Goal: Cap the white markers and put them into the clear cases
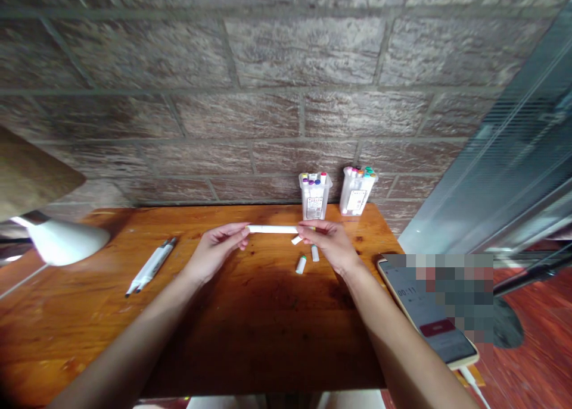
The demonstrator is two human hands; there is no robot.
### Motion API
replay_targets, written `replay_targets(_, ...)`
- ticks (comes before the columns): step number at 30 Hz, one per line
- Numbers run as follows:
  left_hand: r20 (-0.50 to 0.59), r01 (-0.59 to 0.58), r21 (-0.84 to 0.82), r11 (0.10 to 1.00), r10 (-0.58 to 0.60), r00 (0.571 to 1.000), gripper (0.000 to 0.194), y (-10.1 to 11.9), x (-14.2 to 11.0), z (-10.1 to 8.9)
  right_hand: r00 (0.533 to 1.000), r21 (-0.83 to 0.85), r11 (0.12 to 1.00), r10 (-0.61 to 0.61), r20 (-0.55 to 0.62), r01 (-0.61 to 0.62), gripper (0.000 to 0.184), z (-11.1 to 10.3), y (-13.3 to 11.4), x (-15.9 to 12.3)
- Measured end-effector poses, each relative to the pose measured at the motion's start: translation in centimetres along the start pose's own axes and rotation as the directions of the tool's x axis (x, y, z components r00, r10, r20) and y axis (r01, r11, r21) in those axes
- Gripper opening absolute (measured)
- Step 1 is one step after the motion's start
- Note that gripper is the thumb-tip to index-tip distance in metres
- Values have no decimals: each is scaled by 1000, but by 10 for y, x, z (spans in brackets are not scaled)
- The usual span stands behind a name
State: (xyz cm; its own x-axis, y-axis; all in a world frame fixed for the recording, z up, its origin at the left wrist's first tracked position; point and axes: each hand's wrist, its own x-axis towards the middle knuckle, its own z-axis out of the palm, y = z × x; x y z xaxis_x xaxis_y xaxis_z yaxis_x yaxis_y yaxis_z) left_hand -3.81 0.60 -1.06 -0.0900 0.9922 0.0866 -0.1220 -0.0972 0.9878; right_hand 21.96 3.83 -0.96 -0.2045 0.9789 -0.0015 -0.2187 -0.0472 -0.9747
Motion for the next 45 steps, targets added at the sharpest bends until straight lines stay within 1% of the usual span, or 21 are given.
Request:
replay_targets(4, 34, 146, -200, 969, -142, 989, 35, -1, 1, 0, 999, -98, 995, -25, 32, 28, 41, 3, 2, -2)
replay_targets(8, 93, 239, -335, 911, -221, 971, 29, 0, 1, -1, 996, -184, 981, -53, 72, 66, 43, 5, 7, -4)
replay_targets(11, 134, 306, -400, 864, -275, 952, 25, 0, 1, -1, 994, -260, 961, -82, 76, 99, 45, 7, 10, -4)
replay_targets(13, 139, 318, -400, 860, -286, 948, 25, 1, 1, 0, 996, -355, 931, -79, 34, 86, 50, 7, 11, -4)
replay_targets(16, 124, 265, -325, 908, -237, 964, 33, 1, 0, 2, 997, -520, 852, -71, -12, 55, 58, 7, 10, -4)
replay_targets(17, 119, 237, -283, 930, -211, 970, 35, 0, -1, 3, 996, -570, 819, -91, -18, 65, 60, 8, 10, -4)
replay_targets(19, 127, 183, -189, 965, -161, 979, 33, -4, -1, 5, 983, -648, 753, -178, -34, 114, 61, 9, 8, -5)
replay_targets(20, 142, 161, -129, 979, -142, 980, 30, -7, -2, 6, 973, -674, 726, -226, -43, 139, 61, 9, 8, -6)
replay_targets(21, 164, 139, -53, 989, -129, 978, 31, -10, -2, 7, 963, -692, 704, -264, -45, 161, 61, 10, 7, -8)
replay_targets(23, 209, 81, 124, 989, -106, 972, 42, -15, -4, 9, 954, -713, 673, -300, -20, 197, 61, 12, 5, -10)
replay_targets(24, 220, 39, 212, 976, -86, 972, 47, -16, -5, 10, 953, -722, 660, -303, -2, 209, 61, 12, 4, -11)
replay_targets(26, 216, -74, 370, 926, -9, 976, 48, -16, -7, 10, 951, -734, 643, -308, 13, 218, 60, 13, 3, -12)
replay_targets(29, 205, -242, 574, 783, 148, 967, 44, -9, -11, 8, 946, -734, 646, -323, -16, 208, 60, 13, 1, -12)
replay_targets(31, 215, -302, 655, 692, 212, 953, 44, -3, -12, 7, 942, -728, 654, -333, -34, 205, 61, 12, 2, -12)
replay_targets(32, 218, -316, 673, 668, 228, 949, 45, -1, -13, 7, 942, -726, 657, -335, -38, 204, 61, 12, 2, -11)
replay_targets(34, 218, -327, 683, 653, 245, 945, 45, 1, -14, 6, 941, -714, 668, -336, -38, 209, 62, 11, 2, -11)
replay_targets(38, 211, -335, 655, 677, 262, 942, 44, 2, -15, 8, 947, -672, 702, -323, -2, 238, 61, 12, 3, -11)
replay_targets(41, 236, -352, 636, 687, 261, 936, 46, 1, -16, 9, 951, -669, 700, -309, 32, 250, 62, 13, 2, -11)
replay_targets(45, 216, -352, 614, 706, 278, 936, 47, 0, -17, 9, 952, -686, 690, -307, 12, 231, 64, 12, 0, -13)
